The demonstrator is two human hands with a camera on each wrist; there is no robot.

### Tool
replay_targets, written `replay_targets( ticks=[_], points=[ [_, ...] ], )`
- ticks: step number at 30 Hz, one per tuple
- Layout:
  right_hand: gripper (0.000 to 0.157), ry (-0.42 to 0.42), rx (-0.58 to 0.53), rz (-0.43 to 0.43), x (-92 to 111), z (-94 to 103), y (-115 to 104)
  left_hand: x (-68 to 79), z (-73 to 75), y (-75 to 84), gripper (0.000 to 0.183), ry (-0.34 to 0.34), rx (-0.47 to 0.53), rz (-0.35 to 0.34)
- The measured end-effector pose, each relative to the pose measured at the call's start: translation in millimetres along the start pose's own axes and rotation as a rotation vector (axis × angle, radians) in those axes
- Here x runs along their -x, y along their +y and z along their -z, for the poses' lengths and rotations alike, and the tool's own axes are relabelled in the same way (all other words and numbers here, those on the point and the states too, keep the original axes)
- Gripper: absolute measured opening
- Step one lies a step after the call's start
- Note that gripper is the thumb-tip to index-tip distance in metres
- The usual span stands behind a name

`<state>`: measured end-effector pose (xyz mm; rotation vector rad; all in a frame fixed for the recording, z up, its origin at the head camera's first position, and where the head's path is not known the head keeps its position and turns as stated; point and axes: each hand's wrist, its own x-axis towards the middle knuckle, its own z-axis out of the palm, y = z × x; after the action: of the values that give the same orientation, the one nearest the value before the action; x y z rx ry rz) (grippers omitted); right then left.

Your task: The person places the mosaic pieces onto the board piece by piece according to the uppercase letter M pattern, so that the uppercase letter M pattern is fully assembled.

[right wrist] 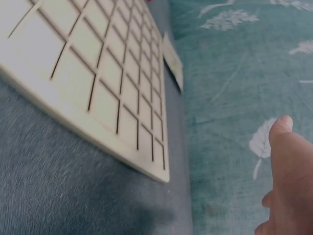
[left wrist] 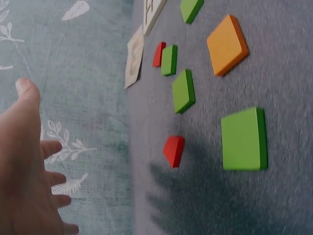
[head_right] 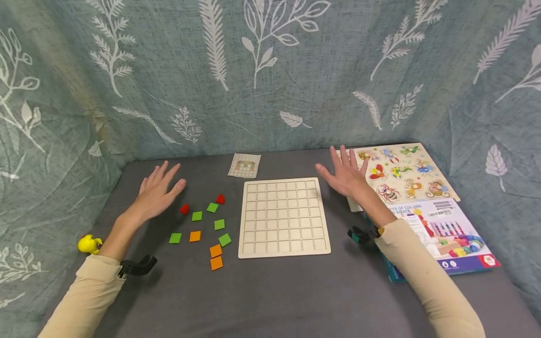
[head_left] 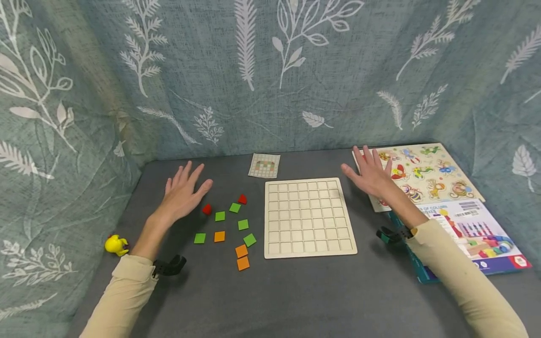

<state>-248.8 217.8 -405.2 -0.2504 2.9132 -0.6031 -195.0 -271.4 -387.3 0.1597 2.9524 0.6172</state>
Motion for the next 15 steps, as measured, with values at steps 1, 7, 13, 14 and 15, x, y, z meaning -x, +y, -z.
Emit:
replay_targets(
  ticks=[1, 7, 13, 14, 15],
  points=[
    [0.096, 0.003, -0.012, -0.003, -0.1, 0.1, -0.3, -0.7, 0.2, -1.0, 0.082, 0.004, 0.004, -0.010],
    [0.092, 0.000, -0.112, 0.028, 1.5, -2.0, -1.4, -1.4, -1.0, -2.3, 0.081, -0.011, -0.043, -0.044],
    [0.086, -0.017, -0.245, 0.097, 3.0, -8.7, -3.5, -2.9, -7.7, -3.9, 0.075, -0.045, -0.037, -0.084],
    [0.085, -0.025, -0.274, 0.105, 3.8, -10.4, -3.6, -2.9, -9.0, -4.0, 0.074, -0.050, -0.023, -0.096],
    [0.084, -0.035, -0.303, 0.114, 4.9, -12.4, -3.6, -2.9, -10.3, -4.1, 0.072, -0.058, -0.008, -0.109]
  ],
)
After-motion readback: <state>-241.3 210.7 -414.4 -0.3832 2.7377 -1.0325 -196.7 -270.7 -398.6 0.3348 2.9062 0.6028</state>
